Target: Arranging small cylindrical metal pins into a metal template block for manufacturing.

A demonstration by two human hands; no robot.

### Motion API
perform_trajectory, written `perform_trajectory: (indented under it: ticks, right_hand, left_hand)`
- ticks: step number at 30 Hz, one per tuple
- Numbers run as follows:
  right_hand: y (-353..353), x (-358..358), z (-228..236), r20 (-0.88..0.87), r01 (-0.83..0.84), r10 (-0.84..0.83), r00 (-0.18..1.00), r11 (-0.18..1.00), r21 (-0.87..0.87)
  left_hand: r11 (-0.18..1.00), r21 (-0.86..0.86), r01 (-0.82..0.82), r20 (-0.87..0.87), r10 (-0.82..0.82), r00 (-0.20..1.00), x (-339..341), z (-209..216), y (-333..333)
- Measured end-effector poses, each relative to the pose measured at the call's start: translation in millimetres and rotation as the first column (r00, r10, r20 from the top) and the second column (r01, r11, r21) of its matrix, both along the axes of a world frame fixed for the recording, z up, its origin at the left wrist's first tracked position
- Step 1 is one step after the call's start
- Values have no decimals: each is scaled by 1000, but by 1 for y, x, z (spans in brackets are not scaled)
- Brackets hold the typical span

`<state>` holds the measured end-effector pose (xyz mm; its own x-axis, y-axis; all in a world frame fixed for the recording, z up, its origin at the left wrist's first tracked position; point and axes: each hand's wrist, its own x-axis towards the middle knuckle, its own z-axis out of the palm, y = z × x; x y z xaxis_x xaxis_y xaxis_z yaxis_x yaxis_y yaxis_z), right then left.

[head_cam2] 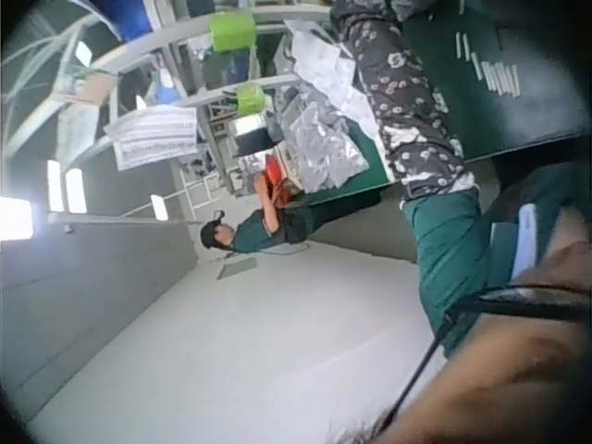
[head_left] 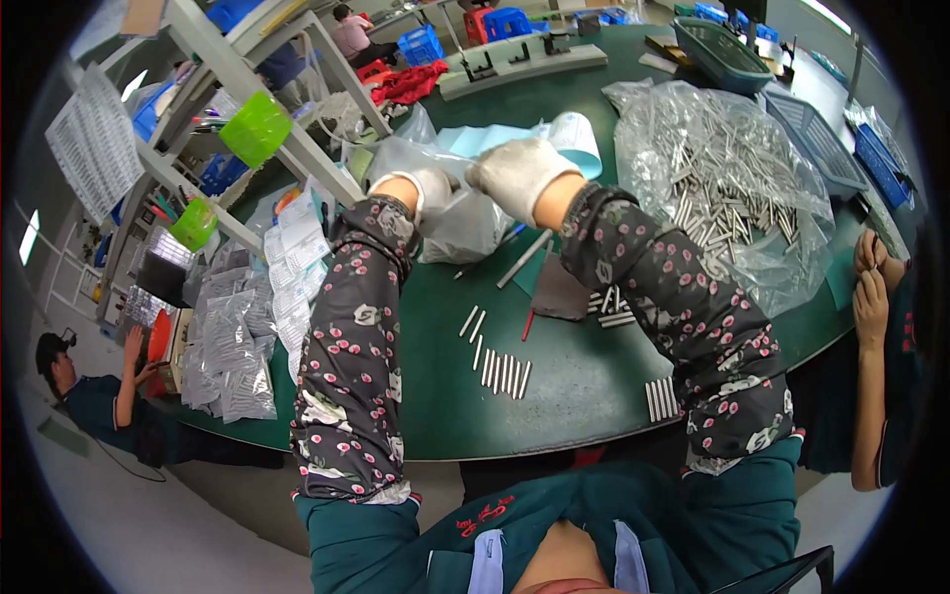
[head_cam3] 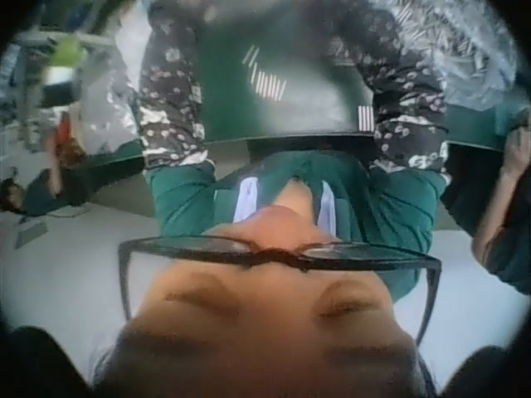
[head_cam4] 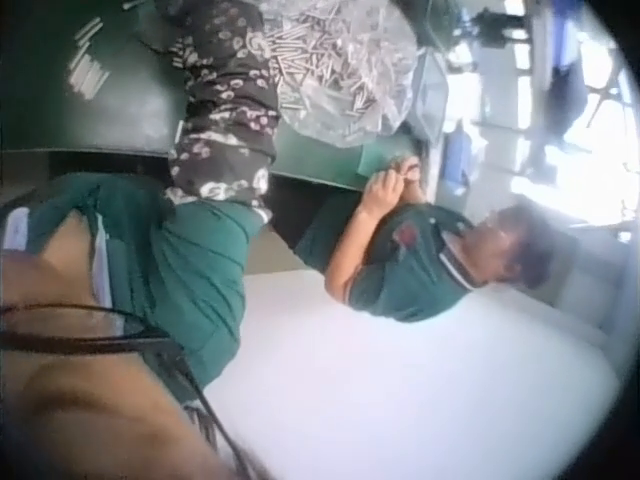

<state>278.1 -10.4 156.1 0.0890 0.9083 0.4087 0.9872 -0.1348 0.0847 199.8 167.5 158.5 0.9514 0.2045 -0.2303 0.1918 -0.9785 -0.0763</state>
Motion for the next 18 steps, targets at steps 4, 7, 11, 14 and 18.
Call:
perform_trajectory:
  ticks: [4, 7, 11, 14, 18]
  right_hand:
    - [-27, -32, 43, -120, -74, 97, 988, 980, 184]
    - [-94, -11, 35, -327, 39, 37, 944, 974, 224]
    - [-183, -9, -10, -422, 131, -34, 906, 970, 203]
    - [-243, -27, -57, -498, 215, -178, 848, 976, 17]
    - [-285, -44, -99, -573, 301, -295, 765, 950, -87]
  left_hand:
    - [978, 174, -111, 103, 94, 990, -15, 2, 101]
    - [998, 34, -56, 337, 42, 941, -1, 29, 22]
    - [991, -40, 128, 874, -27, 485, -51, 55, -83]
    - [894, -47, 445, 949, -99, 298, -86, 5, -154]
    - [773, -43, 633, 567, -502, 653, -108, -52, -222]
